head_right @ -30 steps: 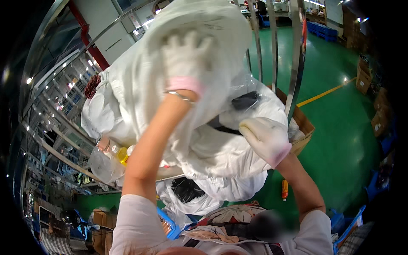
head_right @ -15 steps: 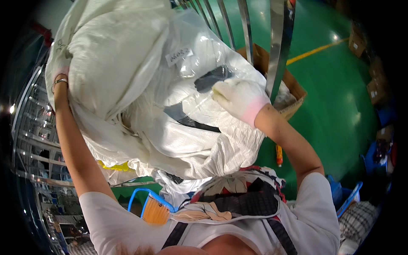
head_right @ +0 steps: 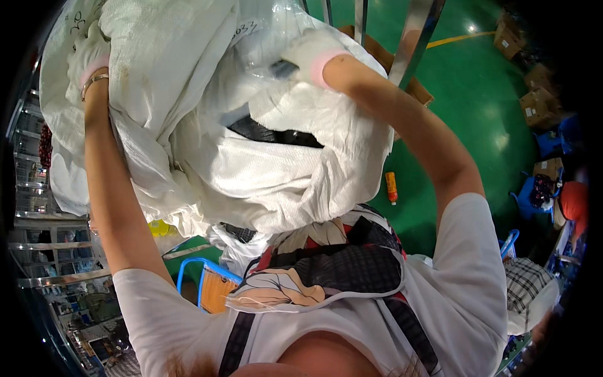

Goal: The person arranges black shoe soles on a metal table and retrieves more soles from large white storage bags.

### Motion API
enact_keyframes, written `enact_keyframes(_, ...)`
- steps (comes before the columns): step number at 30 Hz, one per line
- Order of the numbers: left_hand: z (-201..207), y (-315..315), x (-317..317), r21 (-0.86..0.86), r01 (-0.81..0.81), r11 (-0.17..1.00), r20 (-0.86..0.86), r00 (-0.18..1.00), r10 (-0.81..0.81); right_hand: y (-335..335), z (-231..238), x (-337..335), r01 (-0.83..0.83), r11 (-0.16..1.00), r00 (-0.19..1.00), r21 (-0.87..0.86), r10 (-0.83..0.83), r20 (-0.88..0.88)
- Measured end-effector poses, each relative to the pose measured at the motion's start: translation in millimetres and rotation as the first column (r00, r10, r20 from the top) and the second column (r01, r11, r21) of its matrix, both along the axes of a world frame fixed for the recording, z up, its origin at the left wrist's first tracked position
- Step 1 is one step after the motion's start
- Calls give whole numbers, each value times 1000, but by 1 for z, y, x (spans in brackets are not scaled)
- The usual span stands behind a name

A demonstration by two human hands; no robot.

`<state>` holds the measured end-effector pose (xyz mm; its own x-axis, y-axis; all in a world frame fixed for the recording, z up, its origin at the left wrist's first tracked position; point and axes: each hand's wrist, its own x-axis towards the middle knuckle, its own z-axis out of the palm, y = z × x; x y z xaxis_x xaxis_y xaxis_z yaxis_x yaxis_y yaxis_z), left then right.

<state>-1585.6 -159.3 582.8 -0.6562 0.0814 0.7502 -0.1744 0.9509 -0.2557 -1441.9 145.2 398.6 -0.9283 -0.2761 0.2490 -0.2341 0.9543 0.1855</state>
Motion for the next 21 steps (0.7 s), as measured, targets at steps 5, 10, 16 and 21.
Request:
enact_keyframes(5,-34,-26,6,67,133,989,-167,979,-120,2,53,11,133,847,988,-514,-155,0)
enact_keyframes(10,-25,-27,8,44,128,991,-195,974,-117,-3,111,27,105,902,990,-420,-136,-44)
enact_keyframes(16,-44,0,21,67,170,983,-126,979,-161,-6,97,63,245,813,969,-529,-192,154)
enact_keyframes(21,-46,16,60,-134,267,954,-451,841,-299,-13,41,78,84,923,996,-375,-84,16)
